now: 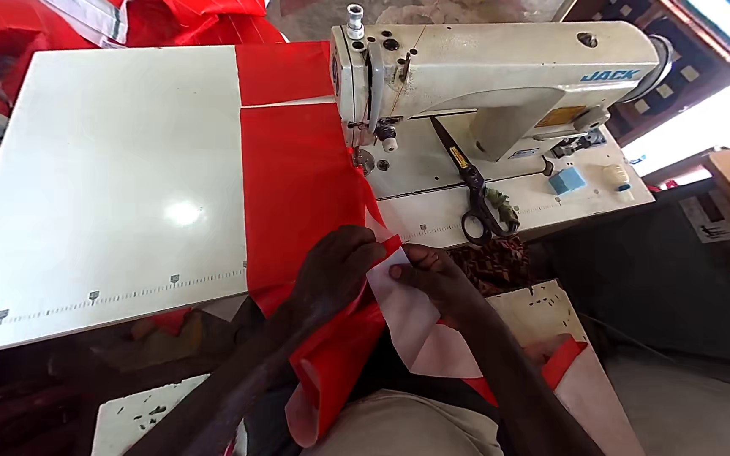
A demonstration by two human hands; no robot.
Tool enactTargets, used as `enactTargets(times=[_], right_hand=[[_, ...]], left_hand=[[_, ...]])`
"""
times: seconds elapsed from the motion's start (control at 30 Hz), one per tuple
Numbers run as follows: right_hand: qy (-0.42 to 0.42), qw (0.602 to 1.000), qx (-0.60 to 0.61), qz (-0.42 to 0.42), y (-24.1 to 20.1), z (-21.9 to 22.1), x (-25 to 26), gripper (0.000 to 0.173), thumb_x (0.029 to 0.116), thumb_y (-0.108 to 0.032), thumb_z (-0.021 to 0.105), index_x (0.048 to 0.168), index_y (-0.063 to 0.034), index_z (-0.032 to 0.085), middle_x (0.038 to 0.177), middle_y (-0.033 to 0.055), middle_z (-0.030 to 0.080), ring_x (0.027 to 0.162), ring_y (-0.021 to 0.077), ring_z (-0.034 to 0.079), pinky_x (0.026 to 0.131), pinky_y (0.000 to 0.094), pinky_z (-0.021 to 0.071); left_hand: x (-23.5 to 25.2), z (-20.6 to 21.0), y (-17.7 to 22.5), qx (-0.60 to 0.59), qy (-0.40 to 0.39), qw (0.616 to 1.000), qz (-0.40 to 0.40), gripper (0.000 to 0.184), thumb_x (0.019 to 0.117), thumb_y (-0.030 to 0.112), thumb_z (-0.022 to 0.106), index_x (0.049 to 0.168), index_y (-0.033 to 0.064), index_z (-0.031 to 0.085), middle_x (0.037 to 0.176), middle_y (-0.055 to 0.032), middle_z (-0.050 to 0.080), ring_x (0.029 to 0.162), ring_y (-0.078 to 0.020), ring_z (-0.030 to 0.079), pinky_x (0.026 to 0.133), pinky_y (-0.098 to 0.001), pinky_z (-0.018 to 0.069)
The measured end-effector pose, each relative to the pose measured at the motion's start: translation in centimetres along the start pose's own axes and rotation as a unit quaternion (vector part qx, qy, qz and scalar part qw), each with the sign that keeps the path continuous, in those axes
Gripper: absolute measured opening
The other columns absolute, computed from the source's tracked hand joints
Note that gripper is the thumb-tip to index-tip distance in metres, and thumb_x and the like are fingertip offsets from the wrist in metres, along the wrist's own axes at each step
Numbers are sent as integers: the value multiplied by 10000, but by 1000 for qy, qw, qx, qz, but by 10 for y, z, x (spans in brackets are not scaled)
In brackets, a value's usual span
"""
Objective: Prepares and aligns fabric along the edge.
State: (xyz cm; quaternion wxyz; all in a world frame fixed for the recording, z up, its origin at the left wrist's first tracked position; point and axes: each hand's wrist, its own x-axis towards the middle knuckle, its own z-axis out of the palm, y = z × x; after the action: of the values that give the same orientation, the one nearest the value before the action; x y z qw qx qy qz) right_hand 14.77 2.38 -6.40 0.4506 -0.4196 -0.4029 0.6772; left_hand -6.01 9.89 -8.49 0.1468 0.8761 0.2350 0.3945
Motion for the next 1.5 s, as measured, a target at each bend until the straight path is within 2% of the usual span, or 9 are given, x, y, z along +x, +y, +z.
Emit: enactTargets(times=[0.4, 0.47, 0.6, 0.67, 0.77, 0.87, 0.93, 1.17, 1.5], right_hand=[[31, 999, -38, -18, 11, -3, -6, 184, 1008, -228, 627, 1116, -102, 708, 918, 47, 687, 781, 93, 648, 698, 276, 570], [46, 995, -82, -31, 10, -1, -5, 247, 1000, -351, 643, 1084, -126, 701, 867, 6, 663, 742, 64, 616, 657, 241, 539], [135, 980, -136, -58, 12, 9, -2, 225, 1044, -267, 590, 940, -89, 679, 727, 30, 587, 596, 99, 520, 527, 248, 436], [148, 979, -125, -64, 12, 11, -3, 223, 1059, -246, 560, 968, -93, 694, 791, 37, 636, 660, 107, 575, 579, 265, 489], [160, 979, -110, -56, 15, 10, -7, 232, 1054, -260, 567, 967, -85, 694, 784, 51, 640, 657, 121, 589, 577, 275, 500], [195, 968, -145, -57, 18, 8, -10, 206, 1032, -229, 610, 921, -75, 691, 709, 46, 611, 579, 109, 546, 514, 256, 459], [251, 940, -223, -66, 16, 9, -12, 168, 1008, -188, 654, 889, -82, 708, 662, 18, 619, 524, 93, 532, 476, 248, 443], [315, 759, -517, -241, 37, 7, -13, 225, 920, -102, 638, 1088, -74, 786, 747, 6, 692, 552, 98, 589, 483, 294, 507], [235, 728, -613, -197, 27, 5, -21, 273, 908, -140, 617, 1110, -142, 801, 758, -4, 661, 560, 124, 596, 467, 333, 500]], left_hand=[[-10, 14, 18, -245, 5, 941, -232, 181, 997, 254, 660, 1104, 121, 723, 1048, 15, 640, 869, -73, 647, 730, -232, 593], [-9, 15, 22, -265, 4, 929, -257, 156, 972, 252, 698, 1074, 136, 726, 998, 23, 651, 824, -74, 648, 699, -228, 592], [-4, 14, 32, -290, 14, 904, -314, 137, 951, 207, 732, 1071, 141, 731, 948, 15, 664, 772, -107, 648, 670, -252, 587], [-2, 15, 40, -315, 42, 858, -404, 240, 925, 212, 765, 1132, 119, 683, 960, -22, 690, 796, -146, 665, 682, -294, 585], [3, 16, 54, -431, 65, 725, -534, 459, 931, 156, 755, 1341, 105, 553, 1081, -78, 676, 926, -183, 668, 792, -348, 586], [11, 23, 67, -537, 107, 573, -610, 292, 985, 98, 667, 1269, 49, 617, 1061, -149, 721, 903, -239, 722, 797, -398, 619], [14, 31, 76, -555, 130, 516, -639, 216, 1009, 131, 635, 1196, 23, 642, 1018, -166, 731, 868, -250, 735, 775, -407, 628], [14, 52, 87, -539, 178, 534, -627, 158, 986, 126, 668, 1069, -6, 692, 959, -165, 727, 848, -238, 717, 780, -410, 615], [-2, 56, 82, -521, 138, 593, -597, 230, 1043, 186, 593, 1068, -4, 721, 959, -161, 730, 849, -229, 710, 781, -380, 605]])
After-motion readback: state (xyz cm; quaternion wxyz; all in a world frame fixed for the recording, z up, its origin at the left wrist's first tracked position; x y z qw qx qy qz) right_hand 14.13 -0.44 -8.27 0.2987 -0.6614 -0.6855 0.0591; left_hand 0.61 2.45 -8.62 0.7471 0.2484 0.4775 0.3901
